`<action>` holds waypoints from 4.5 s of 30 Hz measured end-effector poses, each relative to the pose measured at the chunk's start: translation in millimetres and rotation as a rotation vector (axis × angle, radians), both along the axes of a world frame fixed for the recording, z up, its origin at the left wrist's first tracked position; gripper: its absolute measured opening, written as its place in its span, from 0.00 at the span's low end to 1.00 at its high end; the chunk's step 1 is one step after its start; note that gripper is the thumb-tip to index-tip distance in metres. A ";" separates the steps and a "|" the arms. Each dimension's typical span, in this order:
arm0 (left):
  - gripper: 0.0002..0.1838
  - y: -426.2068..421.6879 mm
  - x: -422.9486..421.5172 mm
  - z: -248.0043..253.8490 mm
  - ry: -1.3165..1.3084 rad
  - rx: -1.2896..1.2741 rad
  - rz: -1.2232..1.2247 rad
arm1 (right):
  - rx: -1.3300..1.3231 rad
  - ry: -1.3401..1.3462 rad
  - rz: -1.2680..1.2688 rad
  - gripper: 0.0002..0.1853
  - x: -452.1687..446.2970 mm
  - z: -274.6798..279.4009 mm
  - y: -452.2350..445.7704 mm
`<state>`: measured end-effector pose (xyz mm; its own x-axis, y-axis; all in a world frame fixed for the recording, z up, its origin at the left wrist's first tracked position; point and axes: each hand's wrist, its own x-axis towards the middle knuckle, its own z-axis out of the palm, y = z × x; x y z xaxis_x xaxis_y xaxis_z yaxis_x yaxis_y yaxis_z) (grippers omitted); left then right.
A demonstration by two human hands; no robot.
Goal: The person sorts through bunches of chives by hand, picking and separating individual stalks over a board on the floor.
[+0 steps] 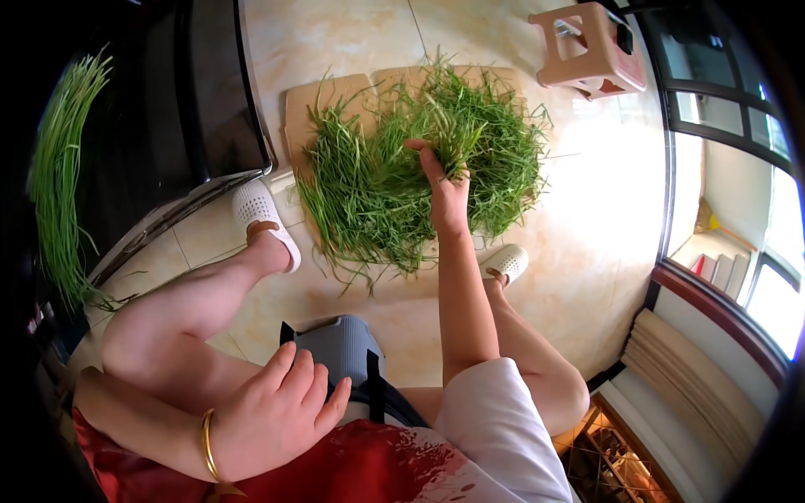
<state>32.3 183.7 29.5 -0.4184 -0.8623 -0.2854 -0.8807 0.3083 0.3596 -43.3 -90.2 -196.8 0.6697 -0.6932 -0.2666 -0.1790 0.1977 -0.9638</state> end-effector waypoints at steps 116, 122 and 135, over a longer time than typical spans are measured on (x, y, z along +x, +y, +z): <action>0.15 -173.0 0.0 -21.6 1.963 -0.243 1.035 | 0.358 -0.348 -0.021 0.08 -109.8 205.8 20.4; 0.13 -169.9 -1.7 -8.7 1.984 -0.174 1.212 | 0.456 -0.505 0.043 0.11 -114.8 204.9 16.7; 0.18 -164.8 -16.5 -7.1 1.737 0.014 0.903 | 0.401 -0.360 0.161 0.12 -107.8 204.6 25.3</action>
